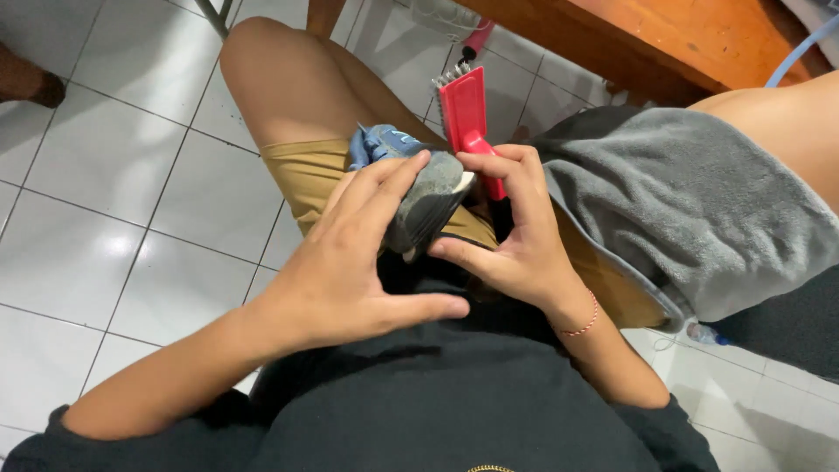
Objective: Brushing a sneaker to clean it and then using a needle and thread to sew and repair the shoe.
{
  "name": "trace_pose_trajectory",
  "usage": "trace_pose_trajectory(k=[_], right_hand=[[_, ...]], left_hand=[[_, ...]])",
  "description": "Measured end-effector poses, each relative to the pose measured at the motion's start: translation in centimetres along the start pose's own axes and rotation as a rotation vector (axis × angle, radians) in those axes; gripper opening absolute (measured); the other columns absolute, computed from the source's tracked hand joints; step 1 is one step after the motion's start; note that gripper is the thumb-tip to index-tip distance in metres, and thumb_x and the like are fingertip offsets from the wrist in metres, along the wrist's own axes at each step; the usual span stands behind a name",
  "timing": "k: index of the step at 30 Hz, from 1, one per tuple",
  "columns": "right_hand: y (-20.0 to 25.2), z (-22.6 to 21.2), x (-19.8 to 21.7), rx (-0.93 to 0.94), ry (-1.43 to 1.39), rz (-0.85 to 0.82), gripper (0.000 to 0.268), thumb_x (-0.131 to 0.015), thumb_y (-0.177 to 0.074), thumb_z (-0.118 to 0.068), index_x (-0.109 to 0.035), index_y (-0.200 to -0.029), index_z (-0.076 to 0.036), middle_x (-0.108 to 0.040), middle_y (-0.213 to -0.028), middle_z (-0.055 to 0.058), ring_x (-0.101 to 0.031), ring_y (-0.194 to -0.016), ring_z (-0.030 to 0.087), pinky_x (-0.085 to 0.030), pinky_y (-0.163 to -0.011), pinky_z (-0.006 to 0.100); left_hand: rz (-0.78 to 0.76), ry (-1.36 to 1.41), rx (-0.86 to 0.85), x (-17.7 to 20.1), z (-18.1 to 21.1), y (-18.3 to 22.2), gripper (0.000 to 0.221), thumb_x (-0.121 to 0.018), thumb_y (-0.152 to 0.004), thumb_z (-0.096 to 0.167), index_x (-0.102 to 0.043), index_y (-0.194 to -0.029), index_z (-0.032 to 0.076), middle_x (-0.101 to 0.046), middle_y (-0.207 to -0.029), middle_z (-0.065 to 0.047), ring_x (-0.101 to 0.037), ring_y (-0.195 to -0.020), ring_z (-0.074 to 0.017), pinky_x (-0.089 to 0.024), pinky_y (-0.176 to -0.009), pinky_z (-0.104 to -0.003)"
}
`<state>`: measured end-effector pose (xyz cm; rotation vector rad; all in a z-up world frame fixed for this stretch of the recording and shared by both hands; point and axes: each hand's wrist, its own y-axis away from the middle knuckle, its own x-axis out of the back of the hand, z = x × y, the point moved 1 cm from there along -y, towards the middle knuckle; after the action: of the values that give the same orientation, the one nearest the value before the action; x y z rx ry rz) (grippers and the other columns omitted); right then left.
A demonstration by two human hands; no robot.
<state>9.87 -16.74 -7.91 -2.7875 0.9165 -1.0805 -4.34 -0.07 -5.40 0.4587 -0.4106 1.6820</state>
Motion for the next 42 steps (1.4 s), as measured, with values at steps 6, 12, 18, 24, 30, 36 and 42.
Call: trace_pose_trajectory(k=[6, 12, 18, 24, 30, 36, 42], right_hand=[[0.9, -1.5, 2.6, -0.115, -0.128, 0.013, 0.078, -0.085, -0.083, -0.021, -0.043, -0.147, -0.004, -0.05, -0.139, 0.011, -0.054, -0.117, 0.016, -0.047, -0.098, 0.026], [4.9, -1.9, 4.9, -0.305, -0.302, 0.337, 0.071, -0.063, -0.094, -0.033, -0.047, -0.149, 0.008, -0.063, -0.128, 0.017, -0.06, -0.111, 0.019, -0.049, -0.105, 0.026], [7.1, -2.2, 5.3, -0.341, -0.157, 0.508, 0.035, -0.06, -0.104, -0.031, -0.058, -0.095, 0.003, -0.053, -0.074, 0.009, -0.046, -0.063, 0.014, -0.035, -0.059, 0.023], [5.6, -4.5, 4.5, -0.232, -0.045, 0.414, 0.023, -0.053, -0.106, -0.003, -0.064, -0.121, 0.011, -0.057, -0.109, 0.02, -0.058, -0.101, 0.028, -0.045, -0.095, 0.032], [4.5, -4.0, 5.1, 0.01, 0.431, 0.209, 0.023, -0.061, -0.108, -0.013, -0.072, -0.115, 0.006, -0.06, -0.099, 0.015, -0.053, -0.094, 0.028, -0.033, -0.103, 0.044], [3.3, -5.2, 4.5, 0.099, 0.542, 0.137, 0.014, -0.068, -0.106, -0.006, -0.078, -0.108, 0.004, -0.055, -0.092, 0.014, -0.05, -0.085, 0.031, -0.038, -0.09, 0.046], [1.8, -7.3, 3.3, 0.269, 0.649, 0.031, 0.014, -0.071, -0.1, -0.017, -0.081, -0.095, -0.009, -0.054, -0.083, 0.008, -0.049, -0.079, 0.03, -0.032, -0.087, 0.047]], left_hand=[[0.406, -0.208, -0.342, -4.2, -2.4, 0.2, 0.055, -0.077, -0.094, 0.034, -0.059, -0.135, 0.002, -0.059, -0.136, -0.019, -0.055, -0.126, -0.0402, -0.042, -0.112, -0.056], [0.276, -0.274, -0.461, -6.7, -5.8, 0.4, 0.065, -0.081, -0.099, 0.039, -0.053, -0.146, 0.003, -0.058, -0.149, -0.017, -0.055, -0.141, -0.0451, -0.038, -0.122, -0.066], [0.273, -0.485, -0.496, -1.2, -0.4, 1.3, 0.065, -0.08, -0.096, 0.043, -0.062, -0.132, -0.008, -0.069, -0.134, -0.023, -0.062, -0.128, -0.0454, -0.037, -0.109, -0.077], [0.272, -0.488, -0.526, -3.7, -1.1, 2.0, 0.064, -0.084, -0.082, 0.042, -0.072, -0.119, -0.008, -0.071, -0.121, -0.024, -0.064, -0.12, -0.0473, -0.034, -0.108, -0.078], [0.338, -0.137, -0.469, -6.7, -3.4, 1.3, 0.06, -0.077, -0.085, 0.044, -0.068, -0.122, -0.003, -0.071, -0.124, -0.022, -0.062, -0.127, -0.0496, -0.024, -0.114, -0.079], [0.385, -0.122, -0.447, -6.7, -3.6, 1.4, 0.059, -0.07, -0.088, 0.047, -0.07, -0.118, -0.004, -0.074, -0.119, -0.02, -0.067, -0.118, -0.0452, -0.023, -0.115, -0.076], [0.42, -0.094, -0.43, -6.7, -3.4, 1.4, 0.065, -0.051, -0.095, 0.054, -0.071, -0.114, -0.005, -0.075, -0.116, -0.02, -0.069, -0.114, -0.0445, -0.024, -0.114, -0.074]])
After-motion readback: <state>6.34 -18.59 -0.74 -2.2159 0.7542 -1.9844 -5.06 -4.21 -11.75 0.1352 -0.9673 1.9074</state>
